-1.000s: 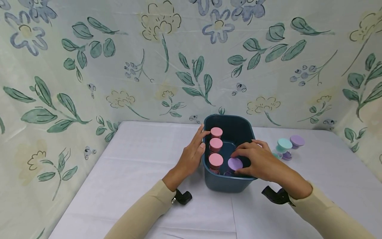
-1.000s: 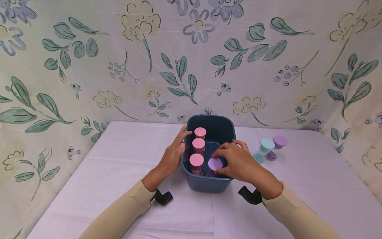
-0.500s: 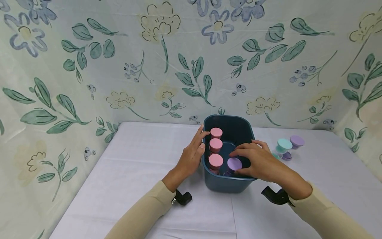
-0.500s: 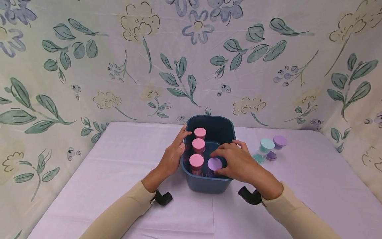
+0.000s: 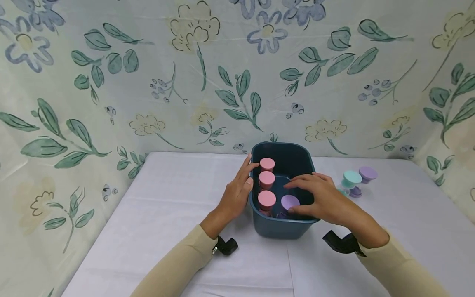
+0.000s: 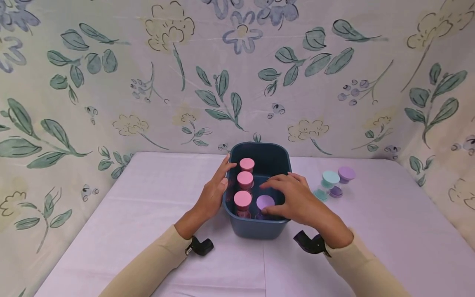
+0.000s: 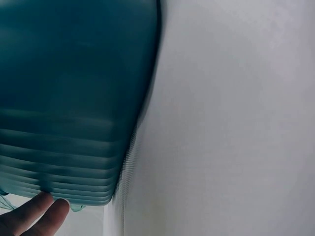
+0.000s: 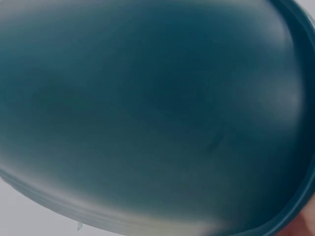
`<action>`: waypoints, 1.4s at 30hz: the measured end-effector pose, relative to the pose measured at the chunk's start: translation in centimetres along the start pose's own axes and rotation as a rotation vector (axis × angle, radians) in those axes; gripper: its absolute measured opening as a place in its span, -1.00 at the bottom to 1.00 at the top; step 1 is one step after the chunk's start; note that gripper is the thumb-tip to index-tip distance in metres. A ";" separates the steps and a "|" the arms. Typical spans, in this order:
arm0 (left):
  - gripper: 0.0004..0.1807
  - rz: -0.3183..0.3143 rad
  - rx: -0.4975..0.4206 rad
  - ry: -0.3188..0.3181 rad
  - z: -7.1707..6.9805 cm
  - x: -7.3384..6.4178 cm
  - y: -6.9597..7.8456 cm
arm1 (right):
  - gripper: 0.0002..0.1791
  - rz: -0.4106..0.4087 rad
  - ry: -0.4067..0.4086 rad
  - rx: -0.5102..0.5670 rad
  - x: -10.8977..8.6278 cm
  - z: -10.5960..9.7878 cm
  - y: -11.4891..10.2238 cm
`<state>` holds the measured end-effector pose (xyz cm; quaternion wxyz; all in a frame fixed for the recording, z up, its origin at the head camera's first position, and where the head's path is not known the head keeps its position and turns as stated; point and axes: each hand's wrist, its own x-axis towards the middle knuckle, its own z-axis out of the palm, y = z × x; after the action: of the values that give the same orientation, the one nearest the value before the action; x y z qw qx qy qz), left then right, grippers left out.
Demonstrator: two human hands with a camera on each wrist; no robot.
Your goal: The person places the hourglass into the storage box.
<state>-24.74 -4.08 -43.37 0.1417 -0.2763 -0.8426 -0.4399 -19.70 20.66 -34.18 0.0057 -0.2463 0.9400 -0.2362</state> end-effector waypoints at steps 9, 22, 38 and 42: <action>-0.44 0.016 -0.009 0.010 0.0 0.0 0.2 | -0.41 0.022 0.054 0.061 -0.7 -0.3 -0.2; -0.43 0.022 -0.012 0.012 -0.4 -0.1 0.3 | -0.45 0.059 0.156 0.126 -1.9 -1.6 0.1; -0.42 0.028 -0.018 0.003 -0.3 -0.4 0.2 | -0.44 0.121 0.320 0.104 -4.2 -3.7 2.7; -0.40 0.025 -0.016 -0.003 -0.3 -0.4 0.2 | -0.42 0.180 0.338 0.109 -4.8 -4.4 3.4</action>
<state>-24.30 -4.38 -43.28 0.1437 -0.2885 -0.8359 -0.4443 -17.62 27.43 -32.33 -0.1176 -0.1177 0.9315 -0.3234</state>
